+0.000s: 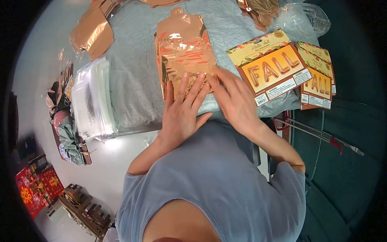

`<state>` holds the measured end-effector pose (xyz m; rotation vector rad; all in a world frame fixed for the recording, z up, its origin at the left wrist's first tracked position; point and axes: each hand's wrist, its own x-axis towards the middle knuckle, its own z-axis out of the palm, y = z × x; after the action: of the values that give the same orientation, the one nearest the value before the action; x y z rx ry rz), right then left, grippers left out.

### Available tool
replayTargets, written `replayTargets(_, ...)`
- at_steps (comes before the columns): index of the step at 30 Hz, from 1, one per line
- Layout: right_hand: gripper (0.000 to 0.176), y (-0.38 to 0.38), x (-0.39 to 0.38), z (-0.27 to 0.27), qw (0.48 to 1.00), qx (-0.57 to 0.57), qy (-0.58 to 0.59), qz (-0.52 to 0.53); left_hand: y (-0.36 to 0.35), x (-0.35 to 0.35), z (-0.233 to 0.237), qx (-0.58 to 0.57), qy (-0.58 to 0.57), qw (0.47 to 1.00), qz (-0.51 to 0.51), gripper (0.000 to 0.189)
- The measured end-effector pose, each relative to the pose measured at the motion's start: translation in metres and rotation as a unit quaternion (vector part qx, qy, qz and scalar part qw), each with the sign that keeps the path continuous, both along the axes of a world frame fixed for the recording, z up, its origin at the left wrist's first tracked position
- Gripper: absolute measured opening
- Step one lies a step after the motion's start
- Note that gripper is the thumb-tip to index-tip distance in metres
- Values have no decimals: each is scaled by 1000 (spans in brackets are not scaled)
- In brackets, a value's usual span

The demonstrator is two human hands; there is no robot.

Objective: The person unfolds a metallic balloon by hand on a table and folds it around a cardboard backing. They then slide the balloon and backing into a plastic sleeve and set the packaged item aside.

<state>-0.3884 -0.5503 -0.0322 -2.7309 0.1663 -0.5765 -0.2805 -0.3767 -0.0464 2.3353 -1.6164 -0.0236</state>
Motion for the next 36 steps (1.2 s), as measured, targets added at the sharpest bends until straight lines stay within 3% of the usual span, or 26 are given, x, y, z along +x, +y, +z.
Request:
replayTargets(5, 59, -10, 45, 5, 996, 66, -54, -15, 0, 0, -1, -7, -2, 1000, -4, 87)
replayTargets(13, 60, -9, 71, -15, 998, 36, -44, -23, 1, 0, -2, -13, 6, 1000, 0, 91)
replayTargets(14, 69, -12, 72, -19, 999, 16, -15, -26, 2, 0, -1, -11, 6, 1000, 1, 91)
replayTargets(20, 62, -12, 73, -22, 1000, -4, 11, -25, 2, 5, 8, -14, 48, 999, -12, 91)
replayTargets(23, 62, -13, 73, -24, 999, -21, 16, -30, 0, 25, 21, -56, 59, 997, 3, 77)
replayTargets(27, 60, -12, 73, -21, 999, -10, 12, -28, -5, 89, 34, -122, 69, 970, 196, 43)
replayTargets(28, 61, -11, 73, -20, 999, -9, 13, -28, -6, 105, 35, -122, 67, 970, 198, 43)
replayTargets(30, 61, -11, 73, -21, 1000, -7, 13, -27, -10, 130, 35, -157, 255, 924, 237, 37)
replayTargets(33, 62, -12, 73, -24, 999, -9, 13, -29, -17, 143, 29, -110, 199, 946, 229, 33)
replayTargets(36, 61, -13, 74, -25, 999, -16, 22, -32, -24, 147, 24, -96, 242, 936, 238, 31)
